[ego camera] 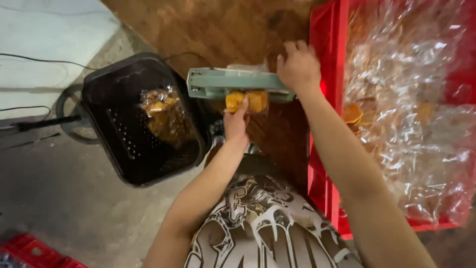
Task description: The person sets a container and a crate of packaged snacks by the table, then repeatedly seals plastic bags of snacks using a heat sealer.
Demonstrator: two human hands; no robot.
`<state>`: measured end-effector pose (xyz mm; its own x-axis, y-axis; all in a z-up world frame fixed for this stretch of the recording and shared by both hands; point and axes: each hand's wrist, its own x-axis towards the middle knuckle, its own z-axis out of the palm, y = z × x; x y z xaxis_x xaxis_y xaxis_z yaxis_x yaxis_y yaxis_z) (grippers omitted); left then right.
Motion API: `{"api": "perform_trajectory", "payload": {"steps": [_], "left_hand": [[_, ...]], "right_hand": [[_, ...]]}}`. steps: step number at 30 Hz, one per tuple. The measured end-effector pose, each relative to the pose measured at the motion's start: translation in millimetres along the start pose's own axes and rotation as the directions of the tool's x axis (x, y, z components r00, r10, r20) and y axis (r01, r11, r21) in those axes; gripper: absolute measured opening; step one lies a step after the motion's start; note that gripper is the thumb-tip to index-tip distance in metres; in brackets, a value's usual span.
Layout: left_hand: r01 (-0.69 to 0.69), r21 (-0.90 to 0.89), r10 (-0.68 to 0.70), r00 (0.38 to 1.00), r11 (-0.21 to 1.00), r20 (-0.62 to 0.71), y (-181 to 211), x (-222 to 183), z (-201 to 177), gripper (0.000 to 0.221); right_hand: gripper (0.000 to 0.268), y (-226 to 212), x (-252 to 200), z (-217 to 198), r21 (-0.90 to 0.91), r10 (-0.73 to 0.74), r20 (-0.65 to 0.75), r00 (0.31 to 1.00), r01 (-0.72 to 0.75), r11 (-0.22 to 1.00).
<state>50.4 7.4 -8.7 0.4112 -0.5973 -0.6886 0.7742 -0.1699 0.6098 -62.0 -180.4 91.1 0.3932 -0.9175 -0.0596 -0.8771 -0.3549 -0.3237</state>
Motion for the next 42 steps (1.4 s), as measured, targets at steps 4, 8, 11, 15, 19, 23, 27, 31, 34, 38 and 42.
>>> {"api": "perform_trajectory", "payload": {"steps": [4,8,11,15,19,23,27,31,34,38,42], "left_hand": [[0.095,-0.015,-0.095,0.993,0.995,-0.070,6,-12,5,0.030],[0.123,-0.001,-0.123,0.989,0.992,-0.081,14,-17,6,0.029],[0.093,0.004,-0.092,0.993,0.996,-0.071,13,-17,6,0.031],[0.128,0.024,-0.125,0.987,0.991,-0.100,7,-13,8,0.033],[0.079,0.080,-0.066,0.986,0.994,-0.155,11,-20,16,0.037],[0.065,0.072,-0.053,0.986,0.995,-0.158,20,-27,22,0.043],[0.008,-0.055,-0.014,0.995,0.998,-0.097,25,-25,30,0.048],[-0.070,-0.097,0.069,0.997,0.993,-0.019,9,-19,45,0.050],[0.050,0.093,-0.052,0.999,0.994,0.015,-20,-25,50,0.054],[0.233,0.279,-0.296,0.933,0.931,0.206,-47,-66,10,0.052],[0.205,0.184,-0.256,0.912,0.961,0.321,-3,-83,-77,0.041]], "right_hand": [[0.037,-2,-4,-4,0.016,-0.001,-0.008,1.000,0.001,1.000],[0.033,-1,-7,0,0.041,0.000,-0.031,1.000,0.001,0.999],[0.033,0,-7,1,0.042,-0.011,-0.042,0.999,0.012,0.999],[0.032,1,-6,2,0.030,-0.031,-0.059,0.998,0.033,0.999],[0.032,-1,-5,1,0.031,-0.016,-0.041,0.999,0.017,0.999],[0.034,-2,-6,-6,0.053,0.000,-0.001,1.000,0.000,0.999],[0.037,4,-25,-15,0.517,0.057,-0.126,0.990,0.017,0.856],[0.041,26,-106,-54,0.857,0.150,-0.245,0.958,0.142,0.496],[0.040,43,-183,-103,0.906,0.339,-0.101,0.935,-0.054,0.419],[0.032,71,-250,-131,0.910,0.531,-0.192,0.826,-0.052,0.411],[0.029,131,-290,-133,0.880,0.676,-0.260,0.690,-0.119,0.460]]}}
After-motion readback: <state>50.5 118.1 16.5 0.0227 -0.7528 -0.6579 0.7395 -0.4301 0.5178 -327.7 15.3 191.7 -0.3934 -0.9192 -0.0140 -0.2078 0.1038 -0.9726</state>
